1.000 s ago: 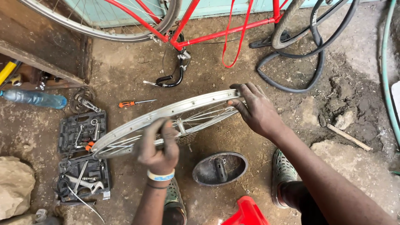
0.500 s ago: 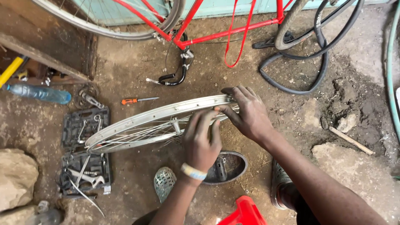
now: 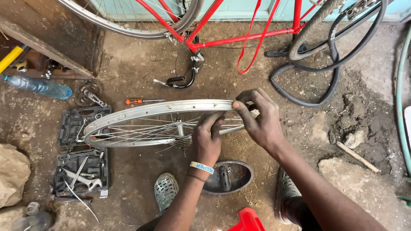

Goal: The person is sitting on a red stool and working on a bicycle wheel placed on the ground. They use their hands to manipulate the spokes and rim, occasionally picking up small metal parts from a black container to attach to the wheel.

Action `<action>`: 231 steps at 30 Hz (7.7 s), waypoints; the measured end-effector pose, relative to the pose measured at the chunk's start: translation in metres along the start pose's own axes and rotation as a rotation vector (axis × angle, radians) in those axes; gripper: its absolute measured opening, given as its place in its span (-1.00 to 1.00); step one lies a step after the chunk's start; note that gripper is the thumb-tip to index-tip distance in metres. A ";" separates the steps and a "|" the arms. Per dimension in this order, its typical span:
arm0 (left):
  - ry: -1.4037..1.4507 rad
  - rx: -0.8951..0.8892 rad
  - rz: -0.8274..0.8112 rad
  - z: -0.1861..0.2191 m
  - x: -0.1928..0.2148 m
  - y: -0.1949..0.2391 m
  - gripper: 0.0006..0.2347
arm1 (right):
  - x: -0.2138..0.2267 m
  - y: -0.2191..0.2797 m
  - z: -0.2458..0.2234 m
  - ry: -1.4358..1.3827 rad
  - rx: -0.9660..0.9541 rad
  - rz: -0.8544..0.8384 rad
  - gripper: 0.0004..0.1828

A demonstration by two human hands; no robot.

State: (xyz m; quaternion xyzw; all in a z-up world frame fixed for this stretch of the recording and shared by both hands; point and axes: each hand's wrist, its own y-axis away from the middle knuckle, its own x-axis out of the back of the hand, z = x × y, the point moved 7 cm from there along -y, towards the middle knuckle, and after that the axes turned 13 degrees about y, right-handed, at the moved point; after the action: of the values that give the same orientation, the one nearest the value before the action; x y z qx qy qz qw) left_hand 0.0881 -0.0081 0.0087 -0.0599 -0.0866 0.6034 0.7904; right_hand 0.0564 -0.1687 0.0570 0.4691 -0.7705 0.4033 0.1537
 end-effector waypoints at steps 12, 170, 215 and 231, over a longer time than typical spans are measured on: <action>0.125 0.039 0.082 -0.037 -0.009 0.013 -0.79 | 0.010 0.002 -0.020 0.240 0.236 -0.172 -0.91; -0.149 -0.005 -0.193 -0.009 0.013 -0.001 -0.85 | -0.024 0.020 0.019 0.161 -0.132 -0.435 -0.44; -0.164 -0.047 -0.011 -0.025 0.027 -0.019 -0.75 | -0.165 0.258 0.217 0.525 -0.513 -0.616 -0.51; -0.244 -0.210 -0.116 -0.004 0.035 -0.021 -0.69 | -0.108 0.297 0.285 0.676 -0.863 -0.633 -0.81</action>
State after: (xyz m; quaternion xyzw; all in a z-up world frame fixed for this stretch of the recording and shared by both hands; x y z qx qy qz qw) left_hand 0.1182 0.0205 0.0109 -0.0634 -0.2480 0.5473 0.7968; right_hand -0.0991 -0.2531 -0.3300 0.4166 -0.5966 0.1171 0.6758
